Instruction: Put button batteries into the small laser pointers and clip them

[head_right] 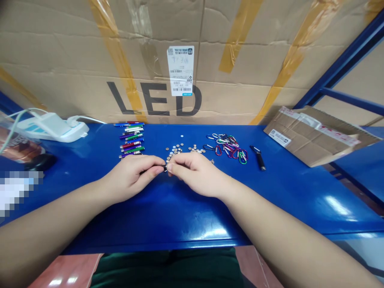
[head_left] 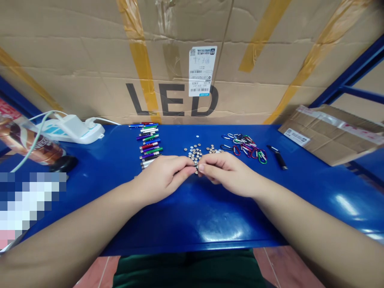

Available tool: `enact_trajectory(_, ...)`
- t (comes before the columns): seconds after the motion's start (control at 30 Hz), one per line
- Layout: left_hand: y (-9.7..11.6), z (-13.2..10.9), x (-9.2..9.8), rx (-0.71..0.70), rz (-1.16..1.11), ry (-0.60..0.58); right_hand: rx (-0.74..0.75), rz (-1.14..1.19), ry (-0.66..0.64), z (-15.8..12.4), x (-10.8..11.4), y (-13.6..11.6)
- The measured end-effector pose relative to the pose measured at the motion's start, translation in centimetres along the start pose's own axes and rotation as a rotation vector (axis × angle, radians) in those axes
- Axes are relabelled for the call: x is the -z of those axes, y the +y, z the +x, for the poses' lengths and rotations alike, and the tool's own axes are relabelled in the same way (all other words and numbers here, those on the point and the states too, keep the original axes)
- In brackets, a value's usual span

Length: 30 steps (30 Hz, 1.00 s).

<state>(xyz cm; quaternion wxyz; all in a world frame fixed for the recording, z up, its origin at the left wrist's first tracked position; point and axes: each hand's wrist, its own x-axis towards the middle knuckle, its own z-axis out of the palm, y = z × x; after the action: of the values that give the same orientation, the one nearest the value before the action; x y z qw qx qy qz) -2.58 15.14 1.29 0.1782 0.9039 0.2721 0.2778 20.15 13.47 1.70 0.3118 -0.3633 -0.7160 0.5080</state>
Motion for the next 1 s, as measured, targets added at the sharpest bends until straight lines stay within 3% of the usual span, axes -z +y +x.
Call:
enact_trajectory(0.17,-0.1,-0.2,-0.3,-0.183,0.292,0.010,-0.372,0.521,-0.086,0.1,-0.2,0.0)
enact_trajectory(0.3,-0.1,-0.4,-0.7,-0.234,0.392,0.036,-0.502,0.626,-0.102,0.1,-0.1,-0.2)
enact_trajectory(0.37,-0.1,-0.4,-0.7,-0.214,0.377,0.026,-0.488,0.609,-0.106,0.1,-0.1,-0.2)
enact_trajectory(0.47,0.2,-0.1,-0.6,-0.112,0.227,0.023,-0.313,0.407,-0.084,0.0,0.1,-0.1)
enact_trajectory(0.63,0.7,0.6,-0.1,0.233,-0.215,-0.050,0.287,-0.430,0.029,-0.3,1.2,-0.1)
enact_trajectory(0.73,0.8,0.7,0.1,0.352,-0.408,-0.132,0.475,-0.662,0.012,-0.5,1.7,-0.1)
enact_trajectory(0.87,0.6,0.5,0.3,0.269,-0.294,-0.136,0.554,-0.782,0.005,-0.6,1.7,-0.1)
enact_trajectory(1.0,0.5,0.0,0.3,0.107,-0.096,-0.082,0.531,-0.709,-0.004,-0.7,1.2,-0.2)
